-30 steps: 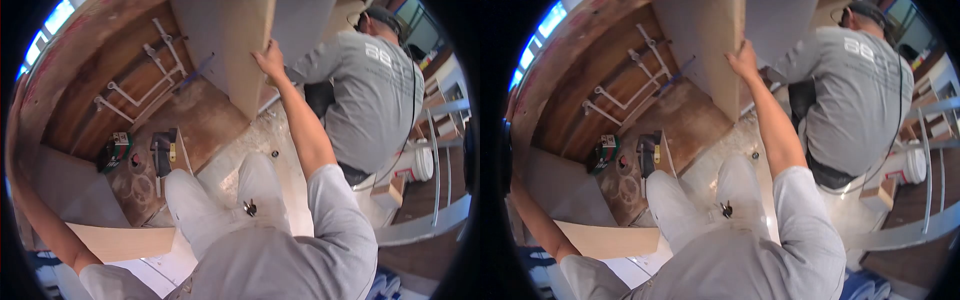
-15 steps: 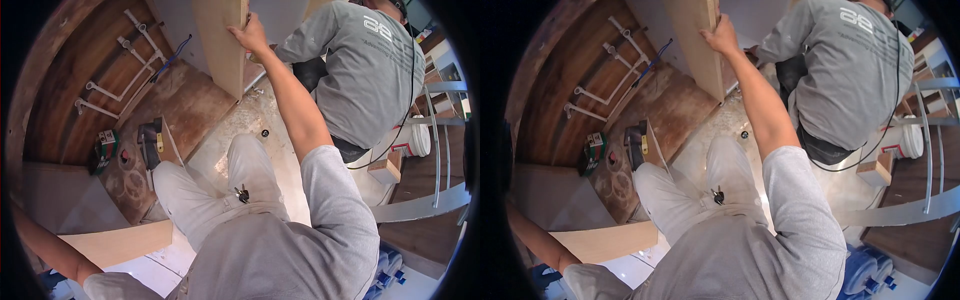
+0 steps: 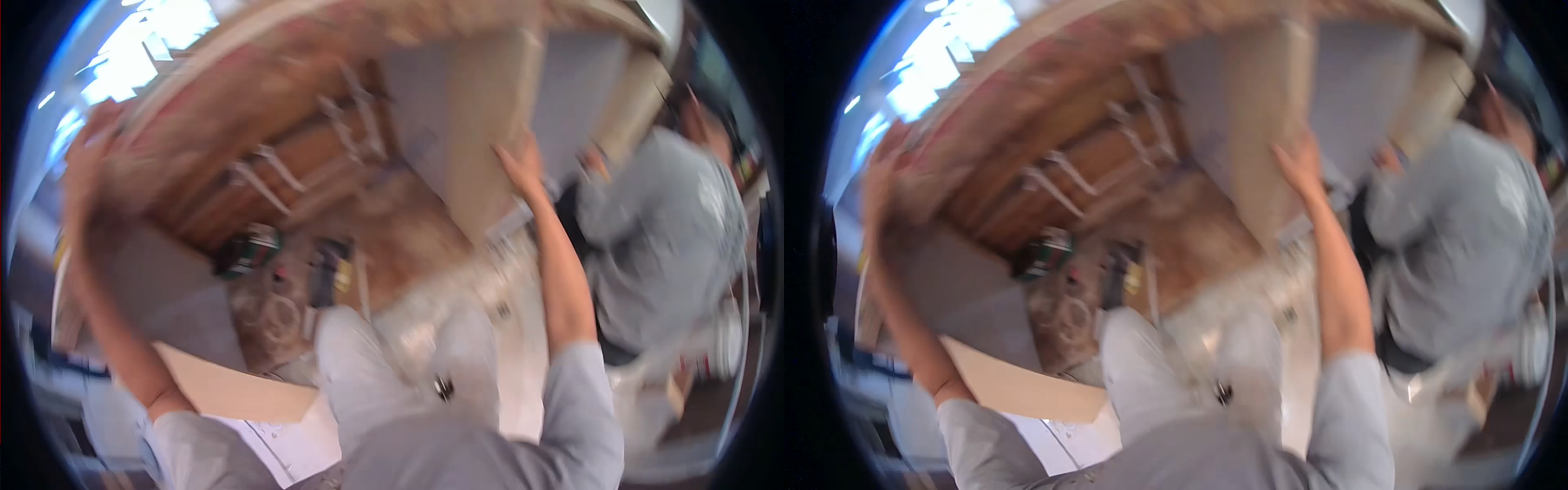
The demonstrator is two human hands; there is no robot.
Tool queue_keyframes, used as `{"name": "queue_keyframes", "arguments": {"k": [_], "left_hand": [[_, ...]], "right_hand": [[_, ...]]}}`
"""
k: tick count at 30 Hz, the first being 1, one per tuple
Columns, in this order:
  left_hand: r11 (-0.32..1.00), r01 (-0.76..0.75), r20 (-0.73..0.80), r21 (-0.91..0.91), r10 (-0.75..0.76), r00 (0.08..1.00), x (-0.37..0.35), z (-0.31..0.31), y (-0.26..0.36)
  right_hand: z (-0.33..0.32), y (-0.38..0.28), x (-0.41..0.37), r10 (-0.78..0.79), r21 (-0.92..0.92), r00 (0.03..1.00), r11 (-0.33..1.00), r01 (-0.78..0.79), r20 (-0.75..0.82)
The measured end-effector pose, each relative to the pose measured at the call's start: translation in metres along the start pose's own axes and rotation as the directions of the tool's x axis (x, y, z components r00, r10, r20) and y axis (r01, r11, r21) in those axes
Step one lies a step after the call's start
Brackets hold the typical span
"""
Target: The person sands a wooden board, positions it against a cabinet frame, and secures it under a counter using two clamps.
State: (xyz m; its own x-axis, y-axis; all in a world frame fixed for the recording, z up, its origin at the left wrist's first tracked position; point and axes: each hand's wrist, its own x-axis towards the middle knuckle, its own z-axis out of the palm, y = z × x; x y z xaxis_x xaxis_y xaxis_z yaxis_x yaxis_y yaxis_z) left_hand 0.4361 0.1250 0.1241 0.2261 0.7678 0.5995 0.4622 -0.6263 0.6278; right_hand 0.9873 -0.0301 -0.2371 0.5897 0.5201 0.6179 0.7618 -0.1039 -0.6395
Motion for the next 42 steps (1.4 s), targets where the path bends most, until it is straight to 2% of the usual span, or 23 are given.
{"name": "queue_keyframes", "arguments": {"k": [1,2,3,4,6,10,11,12,13,18,20,23,24,25,26,27,28,29,30,35,38,41,42], "left_hand": [[0.857,-0.158,0.092,0.49,0.129,0.987,-0.004,-0.004,0.018],[0.793,-0.154,-0.021,0.59,0.205,0.978,-0.021,0.006,0.033],[0.961,-0.102,0.015,0.256,0.102,0.995,-0.027,0.007,0.044],[0.96,-0.116,0.095,0.256,0.095,0.991,-0.026,-0.004,0.052],[0.818,-0.253,0.075,0.516,0.251,0.965,-0.015,-0.027,0.053],[0.618,-0.206,0.106,0.758,0.195,0.975,0.009,-0.098,0.045],[0.59,-0.156,0.038,0.792,0.207,0.978,0.004,-0.111,0.038],[0.581,-0.112,-0.03,0.806,0.229,0.973,-0.015,-0.118,0.046],[0.569,-0.127,-0.108,0.813,0.361,0.926,-0.013,-0.134,0.022],[0.723,0.164,-0.541,0.671,0.326,0.775,-0.167,-0.171,0.0],[0.722,0.137,-0.481,0.678,0.295,0.825,-0.217,-0.174,-0.056],[0.614,0.314,-0.292,0.724,-0.14,0.946,-0.272,-0.177,-0.144],[0.563,0.218,-0.272,0.797,0.012,0.962,-0.292,-0.191,-0.191],[0.534,0.362,-0.326,0.764,-0.166,0.931,-0.293,-0.194,-0.213],[0.541,0.231,-0.195,0.809,-0.125,0.973,-0.287,-0.207,-0.256],[0.266,-0.16,0.186,0.951,-0.077,0.98,-0.285,-0.229,-0.294],[0.068,-0.269,0.278,0.961,-0.216,0.936,-0.28,-0.249,-0.328],[0.412,-0.02,0.147,0.911,-0.279,0.949,-0.264,-0.236,-0.298],[0.531,0.113,0.016,0.84,-0.232,0.973,-0.258,-0.237,-0.306],[0.071,0.284,-0.278,0.956,-0.084,0.957,-0.284,-0.177,-0.211],[0.207,0.07,-0.108,0.976,0.18,0.978,-0.302,-0.206,-0.195],[0.187,0.056,-0.092,0.981,0.19,0.978,-0.275,-0.187,-0.113],[0.199,-0.1,0.01,0.975,0.412,0.911,-0.264,-0.163,-0.074]], "right_hand": [[-0.009,-0.013,-0.001,0.018,0.095,0.999,0.995,-0.021,0.027],[-0.014,-0.021,-0.001,-0.023,0.081,0.999,0.997,0.02,0.035],[-0.015,-0.027,-0.001,0.016,0.081,0.999,0.997,-0.02,0.041],[-0.008,-0.018,0.003,0.036,0.158,0.998,0.987,-0.043,0.047],[-0.008,-0.021,0.004,0.004,0.197,0.999,0.98,-0.012,0.044],[0.0,-0.001,0.007,-0.08,0.175,0.996,0.982,0.071,0.044],[0.002,-0.001,0.006,-0.01,0.39,0.993,0.92,-0.038,0.119],[0.001,0.006,0.012,-0.02,0.203,0.992,0.979,-0.005,0.123],[0.0,0.006,0.015,-0.05,0.215,0.99,0.976,0.021,0.13],[0.005,0.035,0.02,-0.13,0.114,0.985,0.987,0.117,0.117],[-0.001,0.017,0.021,-0.06,0.042,0.987,0.998,0.054,0.148],[0.005,0.021,0.019,-0.051,0.095,0.989,0.995,0.038,0.142],[-0.001,0.008,0.018,-0.157,0.034,0.964,0.988,0.153,0.216],[-0.002,-0.003,0.015,-0.016,-0.237,0.972,0.969,0.074,0.235],[-0.014,-0.048,0.002,0.061,-0.34,0.979,0.941,0.009,0.195],[-0.019,-0.052,0.008,0.226,-0.242,0.915,0.959,-0.148,0.334],[-0.007,-0.029,0.003,0.147,-0.215,0.965,0.971,-0.1,0.216],[0.011,-0.012,-0.002,-0.171,-0.371,0.983,0.918,0.136,-0.064],[-0.007,-0.033,0.003,-0.034,-0.171,0.998,0.984,0.044,0.058],[-0.009,-0.04,0.006,0.098,0.013,0.991,0.995,-0.099,0.093],[-0.014,-0.043,0.007,0.097,-0.026,0.99,0.995,-0.094,0.1],[-0.011,-0.043,0.009,0.11,-0.05,0.988,0.993,-0.105,0.113],[-0.012,-0.045,0.008,0.114,-0.05,0.987,0.993,-0.108,0.117]]}}
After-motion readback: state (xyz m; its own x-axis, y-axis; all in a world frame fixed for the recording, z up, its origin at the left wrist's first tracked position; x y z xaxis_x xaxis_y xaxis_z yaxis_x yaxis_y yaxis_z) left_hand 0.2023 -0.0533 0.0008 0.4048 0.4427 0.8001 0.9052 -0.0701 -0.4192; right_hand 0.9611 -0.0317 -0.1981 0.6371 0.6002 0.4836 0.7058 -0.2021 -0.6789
